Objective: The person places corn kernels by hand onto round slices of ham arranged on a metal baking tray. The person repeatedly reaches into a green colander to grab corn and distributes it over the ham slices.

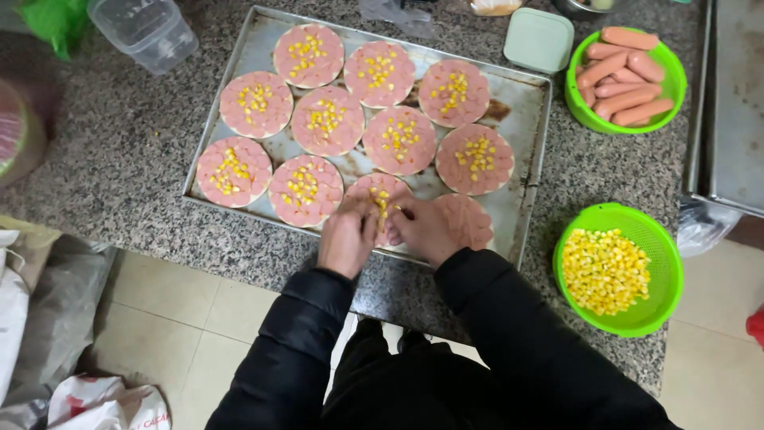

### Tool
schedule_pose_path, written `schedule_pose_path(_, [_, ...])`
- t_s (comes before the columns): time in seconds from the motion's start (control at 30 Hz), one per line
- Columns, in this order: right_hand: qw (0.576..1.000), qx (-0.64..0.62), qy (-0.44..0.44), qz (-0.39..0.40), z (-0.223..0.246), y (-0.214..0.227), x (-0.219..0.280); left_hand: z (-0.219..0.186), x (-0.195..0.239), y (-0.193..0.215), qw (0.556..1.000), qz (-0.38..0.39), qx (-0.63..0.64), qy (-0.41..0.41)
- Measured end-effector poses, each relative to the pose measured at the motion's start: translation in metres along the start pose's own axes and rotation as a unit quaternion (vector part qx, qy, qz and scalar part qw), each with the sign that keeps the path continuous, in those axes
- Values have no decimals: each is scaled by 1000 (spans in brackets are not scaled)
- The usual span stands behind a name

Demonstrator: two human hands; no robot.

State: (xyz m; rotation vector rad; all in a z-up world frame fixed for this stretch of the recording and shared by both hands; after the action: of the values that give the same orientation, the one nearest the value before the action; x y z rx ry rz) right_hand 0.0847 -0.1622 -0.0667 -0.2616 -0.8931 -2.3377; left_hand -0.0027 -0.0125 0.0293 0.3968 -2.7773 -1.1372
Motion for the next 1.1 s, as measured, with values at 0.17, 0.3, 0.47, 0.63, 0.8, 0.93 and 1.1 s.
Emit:
schedule_pose_path(0.17, [997,59,-40,1,0,12,-3,15,-7,9,997,24,-65,23])
schedule_pose_path(0.3, [999,46,1,12,26,44,14,18,-6,12,996,48,-73,32])
schedule_pose_path(0.47, [999,44,22,12,32,48,19,14,-9,23,997,40,-63,37])
schedule_pose_path(0.63, [999,43,3,25,25,48,15,-10,-2,25,998,40,-26,-49])
schedule_pose_path(0.8, [999,-28,-5,39,7,40,9,-5,0,5,991,24,-82,-100])
schedule_pose_path(0.93, [993,-111,-41,24,31,47,18,15,1,-3,988,15,-110,-105])
schedule_pose_path(1.1, [950,-310,5,27,34,48,27,-1,6,18,994,-28,-58,-91])
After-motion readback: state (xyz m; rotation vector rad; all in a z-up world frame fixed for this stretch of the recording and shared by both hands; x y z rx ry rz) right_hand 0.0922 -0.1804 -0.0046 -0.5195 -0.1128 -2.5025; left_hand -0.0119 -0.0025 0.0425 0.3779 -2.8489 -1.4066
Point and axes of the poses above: each hand's wrist, its own x-axis away from the middle knuckle, its own y-axis out of the back of the hand, z = x × y, the point moved 2 cm from there along -x, towards the middle knuckle, and after that the axes turned 4 degrees about z, right-handed, at the moved point
